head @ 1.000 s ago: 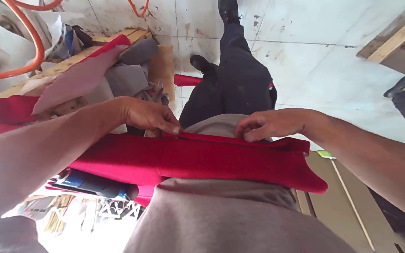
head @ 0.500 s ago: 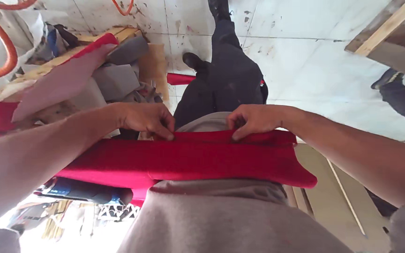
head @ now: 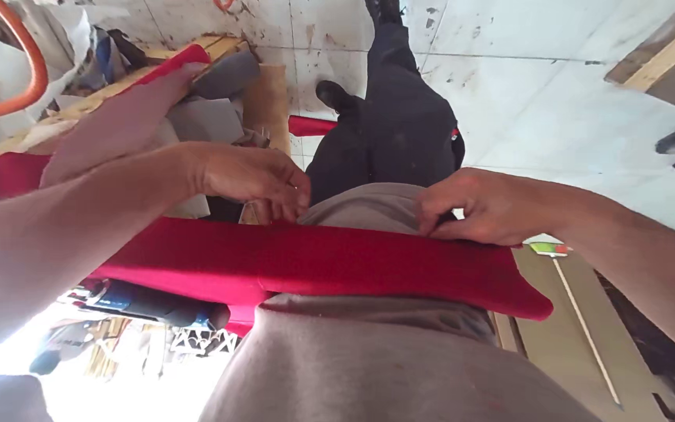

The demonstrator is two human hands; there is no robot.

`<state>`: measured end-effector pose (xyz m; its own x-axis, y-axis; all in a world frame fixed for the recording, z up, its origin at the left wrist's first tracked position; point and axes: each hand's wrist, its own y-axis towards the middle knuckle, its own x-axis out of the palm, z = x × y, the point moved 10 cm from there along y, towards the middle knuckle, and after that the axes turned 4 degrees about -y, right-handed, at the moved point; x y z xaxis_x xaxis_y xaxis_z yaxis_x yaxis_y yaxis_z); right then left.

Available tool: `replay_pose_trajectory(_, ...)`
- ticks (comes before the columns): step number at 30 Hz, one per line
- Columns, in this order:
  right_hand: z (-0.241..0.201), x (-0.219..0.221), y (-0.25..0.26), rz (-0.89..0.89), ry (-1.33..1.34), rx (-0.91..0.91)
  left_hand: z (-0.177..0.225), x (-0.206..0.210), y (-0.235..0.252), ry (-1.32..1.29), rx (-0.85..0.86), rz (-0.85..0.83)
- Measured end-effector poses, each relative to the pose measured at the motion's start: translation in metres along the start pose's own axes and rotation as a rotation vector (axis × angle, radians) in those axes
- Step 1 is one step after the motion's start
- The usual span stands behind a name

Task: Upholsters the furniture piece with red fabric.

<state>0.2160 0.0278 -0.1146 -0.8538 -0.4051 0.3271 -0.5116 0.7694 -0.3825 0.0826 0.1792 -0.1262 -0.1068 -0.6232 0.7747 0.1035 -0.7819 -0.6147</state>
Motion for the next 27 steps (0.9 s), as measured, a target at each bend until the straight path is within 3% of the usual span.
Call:
replay_pose_trajectory(7,0.011,0.0,-0.005,-0.022,0.1,0.047,-0.019,0.009,0.003,0.034,-0.077,-0.113)
replay_pose_trajectory(12,0.016,-0.001,0.004,-0.158,-0.022,0.137,-0.022,0.006,-0.004,0.037,-0.106,-0.083)
replay_pose_trajectory(16,0.001,-0.011,0.074,-0.114,-0.071,0.119,-0.02,0.005,0.004,0.08,-0.117,-0.041)
replay_pose_trajectory(19,-0.015,0.015,0.116,-0.217,0.063,0.157,-0.023,0.001,0.005,0.121,-0.093,0.065)
replay_pose_trajectory(20,-0.033,0.015,0.115,-0.23,0.098,0.218,-0.025,-0.002,0.004,0.156,-0.083,0.108)
replay_pose_trajectory(22,-0.075,0.007,0.095,-0.216,0.18,0.516,-0.025,-0.006,0.003,0.243,-0.06,0.151)
replay_pose_trajectory(23,-0.082,0.006,0.092,-0.181,0.191,0.554,-0.025,-0.007,0.003,0.273,-0.049,0.168)
replay_pose_trajectory(25,-0.079,0.01,0.094,-0.165,0.246,0.499,-0.023,-0.008,0.002,0.284,-0.032,0.196)
replay_pose_trajectory(27,-0.049,0.028,0.112,-0.183,0.254,0.359,-0.02,-0.007,0.001,0.278,-0.014,0.227)
